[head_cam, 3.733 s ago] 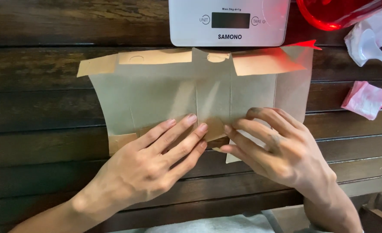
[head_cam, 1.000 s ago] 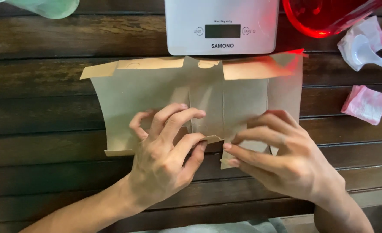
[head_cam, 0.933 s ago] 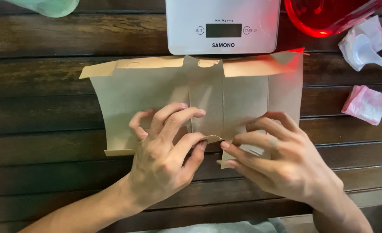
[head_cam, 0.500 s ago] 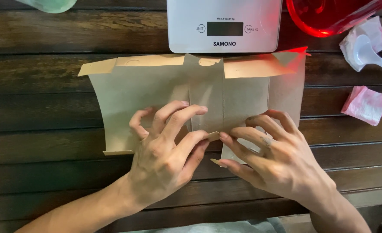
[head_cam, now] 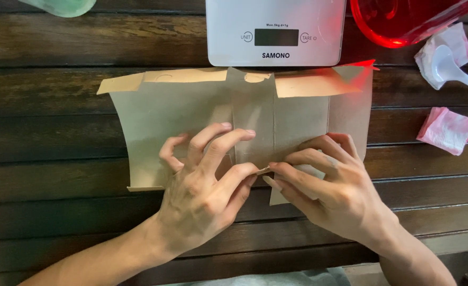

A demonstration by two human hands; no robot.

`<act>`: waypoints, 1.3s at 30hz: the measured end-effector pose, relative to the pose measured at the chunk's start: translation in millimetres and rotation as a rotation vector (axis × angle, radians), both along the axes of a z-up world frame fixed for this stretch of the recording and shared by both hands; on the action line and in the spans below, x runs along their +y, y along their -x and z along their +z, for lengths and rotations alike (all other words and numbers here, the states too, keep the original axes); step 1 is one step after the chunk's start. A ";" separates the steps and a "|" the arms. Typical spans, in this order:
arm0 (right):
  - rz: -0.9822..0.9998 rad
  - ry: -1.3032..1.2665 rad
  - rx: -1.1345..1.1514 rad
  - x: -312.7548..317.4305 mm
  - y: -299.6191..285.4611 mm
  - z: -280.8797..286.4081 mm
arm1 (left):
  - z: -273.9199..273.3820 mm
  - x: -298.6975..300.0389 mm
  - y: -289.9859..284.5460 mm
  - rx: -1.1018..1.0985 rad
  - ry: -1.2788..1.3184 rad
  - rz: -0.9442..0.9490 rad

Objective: Folding and assembling a cardboard box on a wooden counter

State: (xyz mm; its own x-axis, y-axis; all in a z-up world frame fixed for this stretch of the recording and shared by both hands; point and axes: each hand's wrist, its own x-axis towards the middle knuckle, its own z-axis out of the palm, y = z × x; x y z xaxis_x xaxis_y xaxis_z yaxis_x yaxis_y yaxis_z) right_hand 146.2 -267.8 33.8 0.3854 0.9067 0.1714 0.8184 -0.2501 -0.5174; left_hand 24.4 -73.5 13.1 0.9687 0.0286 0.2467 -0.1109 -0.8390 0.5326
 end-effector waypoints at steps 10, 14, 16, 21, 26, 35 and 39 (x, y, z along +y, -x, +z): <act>0.145 0.001 -0.095 -4.6 -6.7 5.7 | -4.3 -0.2 3.2 -0.049 -0.091 0.050; 0.168 0.028 -0.151 -1.7 -3.1 8.2 | -6.0 0.1 7.7 -0.197 -0.228 -0.006; 0.166 0.032 -0.177 -0.6 -1.6 7.8 | -3.3 3.0 9.6 -0.220 -0.284 -0.036; 0.124 -0.025 -0.172 1.6 3.2 6.7 | 6.7 16.3 7.0 -0.100 -0.212 -0.279; 0.121 -0.031 -0.180 6.1 5.4 7.2 | 8.8 31.4 4.2 -0.065 -0.288 -0.340; 0.120 0.001 -0.225 8.5 10.6 3.1 | 1.2 48.7 9.3 0.100 -0.429 -0.439; 0.127 -0.015 -0.212 7.5 9.7 -3.4 | 2.6 53.7 5.2 -0.053 -0.475 -0.429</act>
State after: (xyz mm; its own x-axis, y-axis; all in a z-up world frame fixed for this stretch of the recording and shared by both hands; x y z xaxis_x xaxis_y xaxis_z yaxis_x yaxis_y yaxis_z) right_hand 136.5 -260.3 30.4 0.2230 0.9422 0.2500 0.9333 -0.1323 -0.3338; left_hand 19.2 -19.9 15.7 0.8557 -0.4834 0.1847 -0.5055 -0.8572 0.0985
